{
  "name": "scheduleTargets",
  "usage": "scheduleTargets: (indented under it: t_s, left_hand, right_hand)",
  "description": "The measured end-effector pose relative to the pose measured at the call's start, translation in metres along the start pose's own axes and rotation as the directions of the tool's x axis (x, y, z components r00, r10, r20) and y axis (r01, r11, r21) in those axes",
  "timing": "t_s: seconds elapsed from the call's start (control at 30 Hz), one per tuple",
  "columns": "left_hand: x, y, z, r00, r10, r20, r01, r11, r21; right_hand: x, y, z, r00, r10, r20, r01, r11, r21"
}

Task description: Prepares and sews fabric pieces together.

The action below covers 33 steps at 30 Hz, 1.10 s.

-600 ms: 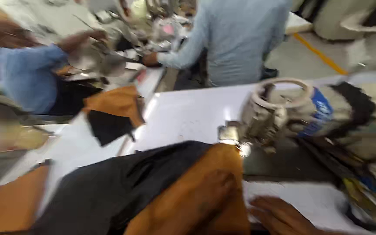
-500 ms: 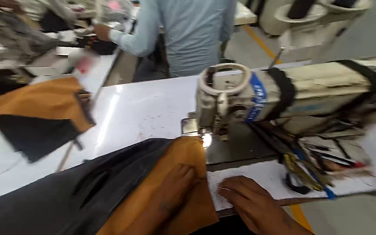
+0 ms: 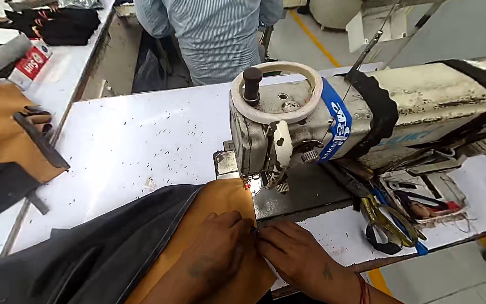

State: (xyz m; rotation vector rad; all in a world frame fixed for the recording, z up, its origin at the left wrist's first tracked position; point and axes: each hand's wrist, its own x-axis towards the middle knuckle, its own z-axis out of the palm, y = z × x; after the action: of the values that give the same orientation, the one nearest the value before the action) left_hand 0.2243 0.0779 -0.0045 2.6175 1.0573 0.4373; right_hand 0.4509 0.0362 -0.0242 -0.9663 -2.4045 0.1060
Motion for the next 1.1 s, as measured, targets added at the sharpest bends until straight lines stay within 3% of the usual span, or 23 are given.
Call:
scheduleTargets:
  t_s: [0.17, 0.33, 0.6, 1.1]
  left_hand:
    - [0.000, 0.001, 0.009, 0.994, 0.015, -0.107, -0.011, 0.999, 0.035]
    - [0.004, 0.007, 0.022, 0.978, -0.028, -0.208, 0.052, 0.992, 0.114]
    - [0.014, -0.005, 0.024, 0.966, -0.001, -0.259, -0.010, 0.999, -0.044]
    - [0.032, -0.020, 0.023, 0.957, 0.003, -0.290, -0.003, 1.000, 0.002]
  right_hand:
    - [0.005, 0.016, 0.001, 0.981, 0.192, -0.028, -0.191, 0.981, 0.042]
    - [0.025, 0.026, 0.001, 0.966, 0.258, 0.036, -0.259, 0.965, 0.029]
    - [0.031, 0.039, 0.018, 0.967, 0.249, -0.064, -0.253, 0.965, -0.073]
    - [0.031, 0.040, 0.020, 0.955, 0.283, -0.094, -0.291, 0.953, -0.086]
